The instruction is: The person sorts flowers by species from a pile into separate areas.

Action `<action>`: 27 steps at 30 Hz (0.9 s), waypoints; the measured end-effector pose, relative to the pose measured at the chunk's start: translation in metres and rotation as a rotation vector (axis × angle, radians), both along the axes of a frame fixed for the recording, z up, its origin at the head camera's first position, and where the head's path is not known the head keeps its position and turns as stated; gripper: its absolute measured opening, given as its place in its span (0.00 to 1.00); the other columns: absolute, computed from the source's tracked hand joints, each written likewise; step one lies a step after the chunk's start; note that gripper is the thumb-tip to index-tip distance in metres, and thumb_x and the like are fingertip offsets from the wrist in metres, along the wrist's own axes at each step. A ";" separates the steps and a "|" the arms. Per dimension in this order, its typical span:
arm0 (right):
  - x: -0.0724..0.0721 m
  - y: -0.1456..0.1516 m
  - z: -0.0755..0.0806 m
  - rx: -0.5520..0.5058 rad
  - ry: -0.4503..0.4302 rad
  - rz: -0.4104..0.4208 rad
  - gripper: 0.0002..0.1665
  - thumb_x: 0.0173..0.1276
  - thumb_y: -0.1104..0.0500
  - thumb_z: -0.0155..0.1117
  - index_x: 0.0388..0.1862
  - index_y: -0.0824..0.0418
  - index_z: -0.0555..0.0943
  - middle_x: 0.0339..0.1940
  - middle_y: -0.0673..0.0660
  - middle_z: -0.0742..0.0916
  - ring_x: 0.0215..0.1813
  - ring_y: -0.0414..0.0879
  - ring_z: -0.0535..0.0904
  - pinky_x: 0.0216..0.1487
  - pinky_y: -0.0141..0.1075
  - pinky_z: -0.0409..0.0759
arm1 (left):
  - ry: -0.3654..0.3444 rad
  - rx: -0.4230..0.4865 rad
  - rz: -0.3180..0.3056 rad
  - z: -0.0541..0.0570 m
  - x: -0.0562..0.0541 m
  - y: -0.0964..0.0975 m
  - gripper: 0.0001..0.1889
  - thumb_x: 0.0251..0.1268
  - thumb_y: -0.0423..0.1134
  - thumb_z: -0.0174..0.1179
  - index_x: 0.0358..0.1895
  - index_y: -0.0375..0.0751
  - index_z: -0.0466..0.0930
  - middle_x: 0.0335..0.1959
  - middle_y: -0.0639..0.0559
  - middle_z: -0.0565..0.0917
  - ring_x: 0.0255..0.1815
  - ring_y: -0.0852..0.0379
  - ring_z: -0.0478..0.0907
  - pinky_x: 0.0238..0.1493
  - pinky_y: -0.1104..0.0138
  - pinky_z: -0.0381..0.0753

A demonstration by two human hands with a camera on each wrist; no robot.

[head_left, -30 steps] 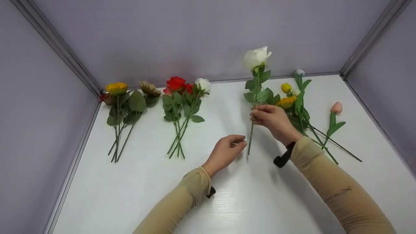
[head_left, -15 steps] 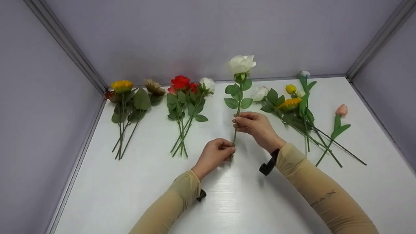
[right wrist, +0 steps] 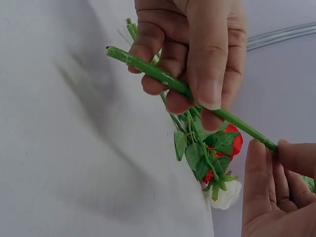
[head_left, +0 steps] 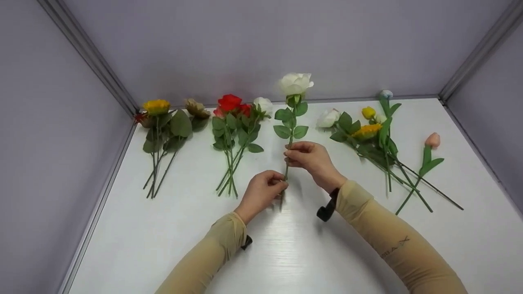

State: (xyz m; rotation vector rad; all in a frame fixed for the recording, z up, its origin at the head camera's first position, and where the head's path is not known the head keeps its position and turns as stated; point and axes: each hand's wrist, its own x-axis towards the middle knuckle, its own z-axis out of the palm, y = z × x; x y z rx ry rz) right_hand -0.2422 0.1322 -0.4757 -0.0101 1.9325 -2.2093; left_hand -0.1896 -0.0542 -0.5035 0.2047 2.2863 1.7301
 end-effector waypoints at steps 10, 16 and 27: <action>-0.004 -0.008 -0.005 0.360 0.112 0.146 0.20 0.78 0.54 0.61 0.61 0.65 0.83 0.56 0.67 0.86 0.57 0.61 0.83 0.57 0.44 0.82 | 0.028 -0.222 0.076 0.013 -0.018 -0.043 0.10 0.72 0.37 0.64 0.50 0.37 0.86 0.38 0.50 0.86 0.35 0.55 0.85 0.37 0.64 0.86; 0.000 -0.005 -0.010 0.650 0.278 0.159 0.20 0.79 0.51 0.60 0.61 0.60 0.83 0.56 0.57 0.87 0.57 0.52 0.83 0.57 0.46 0.81 | -0.016 -0.344 0.152 0.017 -0.033 -0.071 0.10 0.73 0.37 0.63 0.50 0.37 0.86 0.38 0.49 0.85 0.35 0.55 0.84 0.37 0.62 0.86; 0.003 -0.007 -0.022 0.942 0.483 0.246 0.23 0.79 0.52 0.60 0.64 0.64 0.82 0.62 0.60 0.84 0.66 0.56 0.78 0.67 0.50 0.74 | 0.014 -0.553 0.147 0.007 -0.042 -0.079 0.12 0.70 0.37 0.65 0.53 0.36 0.84 0.43 0.46 0.86 0.41 0.51 0.82 0.43 0.58 0.82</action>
